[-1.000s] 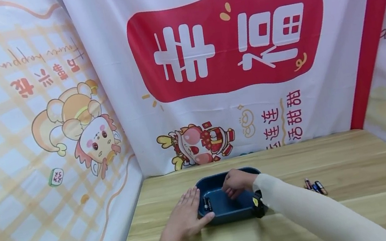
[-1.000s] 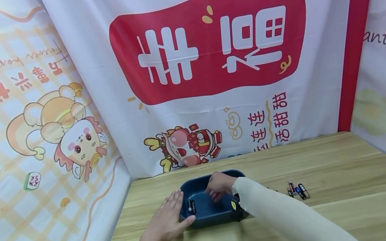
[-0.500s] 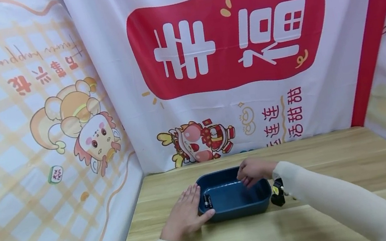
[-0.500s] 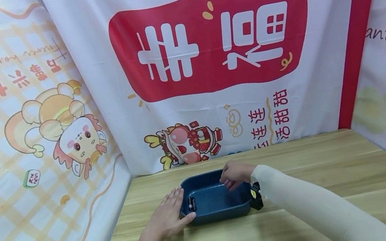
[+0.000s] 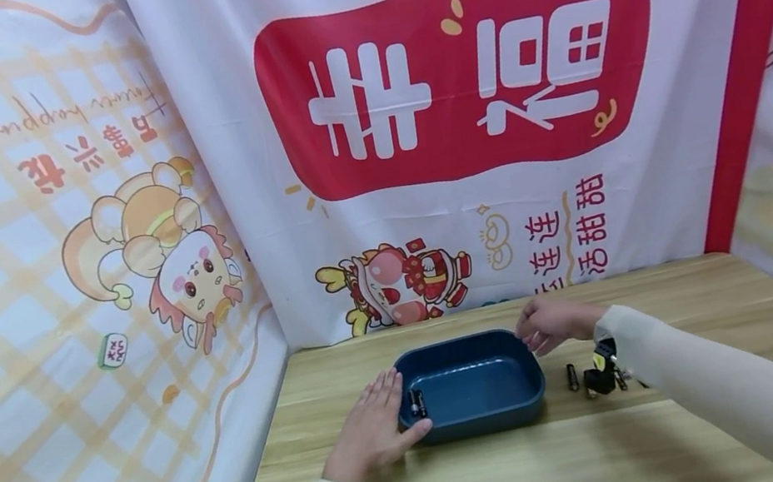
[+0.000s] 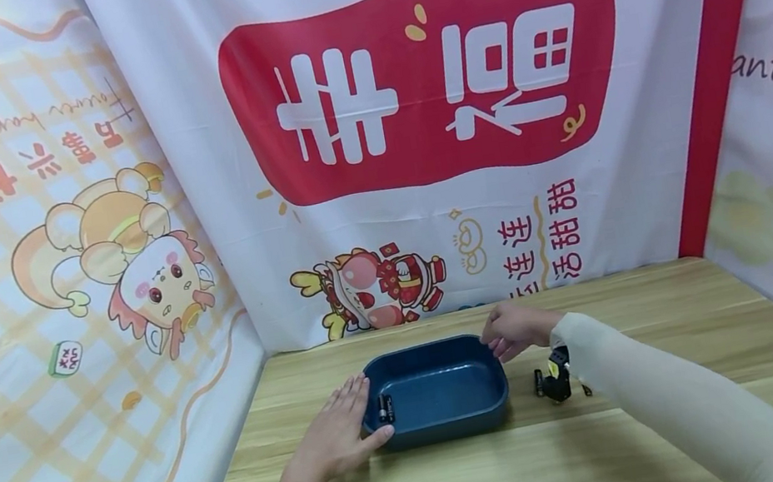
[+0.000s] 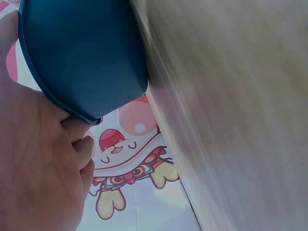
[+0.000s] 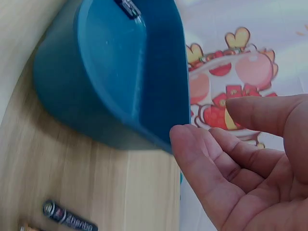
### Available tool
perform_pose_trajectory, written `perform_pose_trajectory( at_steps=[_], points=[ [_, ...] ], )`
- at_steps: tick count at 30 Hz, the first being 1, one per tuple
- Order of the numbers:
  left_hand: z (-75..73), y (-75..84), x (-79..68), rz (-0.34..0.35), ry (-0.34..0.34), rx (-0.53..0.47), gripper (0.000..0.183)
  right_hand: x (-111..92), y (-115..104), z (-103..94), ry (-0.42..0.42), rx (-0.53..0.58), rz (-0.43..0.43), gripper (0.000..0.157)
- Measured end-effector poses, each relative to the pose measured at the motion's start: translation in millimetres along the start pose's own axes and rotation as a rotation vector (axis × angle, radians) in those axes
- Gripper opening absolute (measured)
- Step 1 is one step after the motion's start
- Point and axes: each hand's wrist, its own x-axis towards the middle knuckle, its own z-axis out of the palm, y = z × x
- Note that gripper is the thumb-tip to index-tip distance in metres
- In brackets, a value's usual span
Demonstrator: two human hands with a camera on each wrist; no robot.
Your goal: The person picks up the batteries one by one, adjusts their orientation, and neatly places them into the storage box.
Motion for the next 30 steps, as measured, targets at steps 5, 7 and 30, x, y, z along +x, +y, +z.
perform_pose_trajectory(
  at_steps=[5,7,30],
  points=[
    [0.0,0.2,-0.9,-0.001,-0.003,0.0,0.097,-9,10,-11.6,-0.01,0.035,-0.03,0.024],
    [0.1,0.1,-1.1,-0.001,-0.004,0.002,0.097,-11,14,-15.9,-0.013,0.048,-0.027,0.023],
    [3.2,-1.3,0.1,0.002,0.008,0.003,0.096,-43,49,-45.9,0.061,0.068,0.055,0.036]
  ],
)
